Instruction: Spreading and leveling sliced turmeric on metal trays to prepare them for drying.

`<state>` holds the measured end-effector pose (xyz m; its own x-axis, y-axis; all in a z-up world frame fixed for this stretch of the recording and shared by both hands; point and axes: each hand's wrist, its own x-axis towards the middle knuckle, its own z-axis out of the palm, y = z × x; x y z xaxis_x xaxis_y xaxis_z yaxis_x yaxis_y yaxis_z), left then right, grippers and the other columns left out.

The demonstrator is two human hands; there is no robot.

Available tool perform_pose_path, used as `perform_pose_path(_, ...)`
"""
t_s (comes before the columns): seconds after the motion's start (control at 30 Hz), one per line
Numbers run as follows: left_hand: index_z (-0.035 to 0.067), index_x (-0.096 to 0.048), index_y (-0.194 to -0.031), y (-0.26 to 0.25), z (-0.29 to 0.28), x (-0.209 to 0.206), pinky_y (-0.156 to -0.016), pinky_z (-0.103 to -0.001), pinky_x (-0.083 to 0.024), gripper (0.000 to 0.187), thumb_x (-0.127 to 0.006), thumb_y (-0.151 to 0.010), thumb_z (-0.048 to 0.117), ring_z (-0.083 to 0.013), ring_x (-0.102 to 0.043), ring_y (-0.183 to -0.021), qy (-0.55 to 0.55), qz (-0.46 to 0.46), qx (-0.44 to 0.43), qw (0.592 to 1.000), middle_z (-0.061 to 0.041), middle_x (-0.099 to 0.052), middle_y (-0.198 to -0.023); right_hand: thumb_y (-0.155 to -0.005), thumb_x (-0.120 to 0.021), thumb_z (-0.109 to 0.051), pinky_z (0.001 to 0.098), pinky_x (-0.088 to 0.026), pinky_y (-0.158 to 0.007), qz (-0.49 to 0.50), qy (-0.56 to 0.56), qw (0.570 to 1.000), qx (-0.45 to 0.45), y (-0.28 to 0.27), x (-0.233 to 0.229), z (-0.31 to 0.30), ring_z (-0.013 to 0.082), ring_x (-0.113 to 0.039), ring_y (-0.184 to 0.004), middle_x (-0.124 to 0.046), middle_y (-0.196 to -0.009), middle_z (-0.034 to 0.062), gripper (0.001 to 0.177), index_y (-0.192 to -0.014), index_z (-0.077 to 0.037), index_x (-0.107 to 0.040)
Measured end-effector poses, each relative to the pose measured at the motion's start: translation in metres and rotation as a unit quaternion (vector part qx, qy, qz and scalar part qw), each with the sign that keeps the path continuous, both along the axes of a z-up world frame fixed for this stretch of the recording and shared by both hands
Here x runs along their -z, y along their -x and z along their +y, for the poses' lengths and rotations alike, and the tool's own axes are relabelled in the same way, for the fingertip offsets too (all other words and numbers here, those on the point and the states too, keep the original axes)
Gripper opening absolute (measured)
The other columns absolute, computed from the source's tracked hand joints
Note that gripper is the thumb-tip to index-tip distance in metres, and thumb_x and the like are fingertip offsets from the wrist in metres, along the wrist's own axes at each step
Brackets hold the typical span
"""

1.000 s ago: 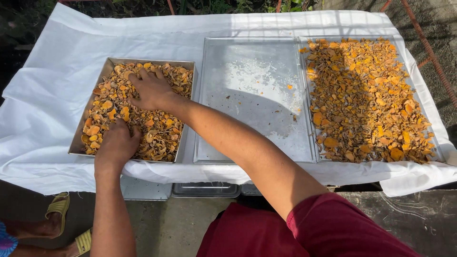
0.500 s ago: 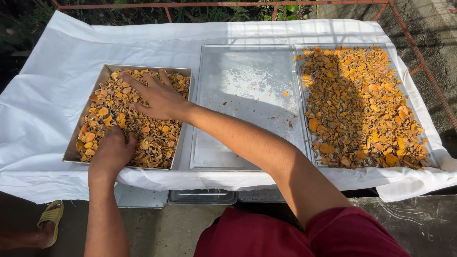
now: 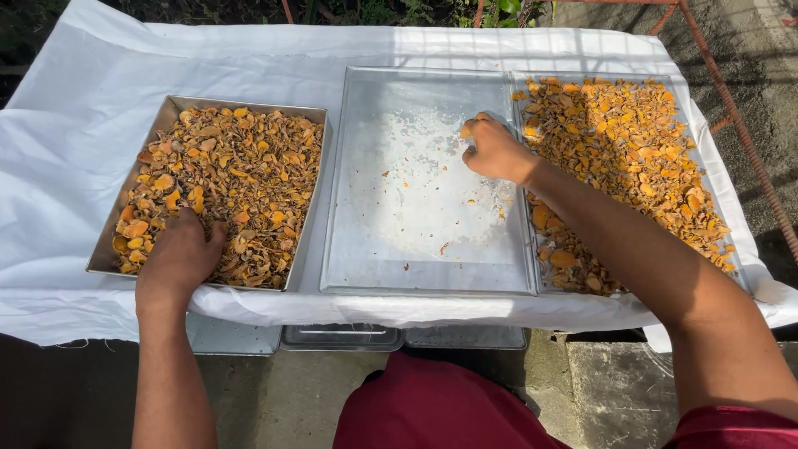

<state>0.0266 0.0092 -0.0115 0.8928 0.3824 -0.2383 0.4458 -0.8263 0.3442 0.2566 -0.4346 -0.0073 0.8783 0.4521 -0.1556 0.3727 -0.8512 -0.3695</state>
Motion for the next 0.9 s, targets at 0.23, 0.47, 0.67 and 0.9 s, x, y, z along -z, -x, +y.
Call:
perform_pose_path(0.23,-0.009,-0.053,-0.122,0.001,-0.005,-0.005,-0.084,-0.062,-0.047,0.049,-0.044,-0.111,0.038,-0.0511,-0.058,-0.112,0.011,0.023,-0.017,1.0,-0.032,-0.056,-0.124,-0.093,-0.066,-0.008,0.045,-0.054,-0.099,-0.065,0.049,0.996,-0.036,-0.005,0.044,-0.069,0.0396,-0.063,-0.114,-0.063,-0.121,0.0258,0.045,-0.133,0.01,-0.056)
perform_pose_path(0.47,-0.009,-0.053,-0.122,0.0,-0.008,-0.008,-0.083,-0.064,-0.047,0.05,-0.044,-0.111,0.039,-0.0523,-0.06,-0.111,0.005,0.026,-0.026,0.999,-0.033,-0.058,-0.125,-0.095,-0.06,-0.004,0.0418,-0.055,-0.092,-0.113,-0.046,0.992,-0.035,-0.035,0.023,-0.065,0.0364,-0.064,-0.106,-0.062,-0.121,0.0234,0.034,-0.128,0.005,-0.06)
perform_pose_path(0.67,-0.009,-0.053,-0.121,0.001,-0.008,-0.009,-0.085,-0.064,-0.046,0.05,-0.044,-0.11,0.039,-0.0517,-0.058,-0.114,0.017,0.028,-0.032,0.999,-0.032,-0.056,-0.127,-0.093,-0.065,-0.012,0.0501,-0.042,-0.093,-0.257,-0.038,0.965,0.031,-0.135,0.07,-0.119,0.0361,-0.061,-0.106,-0.062,-0.116,0.0194,0.035,-0.126,-0.003,-0.069)
perform_pose_path(0.9,-0.008,-0.052,-0.124,0.0,-0.011,-0.017,-0.089,-0.065,-0.046,0.05,-0.043,-0.11,0.039,-0.0509,-0.057,-0.117,0.028,0.031,-0.039,0.998,-0.032,-0.055,-0.13,-0.095,-0.066,-0.011,0.0457,-0.025,-0.101,-0.22,-0.054,0.97,0.084,-0.144,0.07,-0.119,0.0317,-0.059,-0.089,-0.052,-0.118,0.0125,0.011,-0.105,-0.016,-0.069)
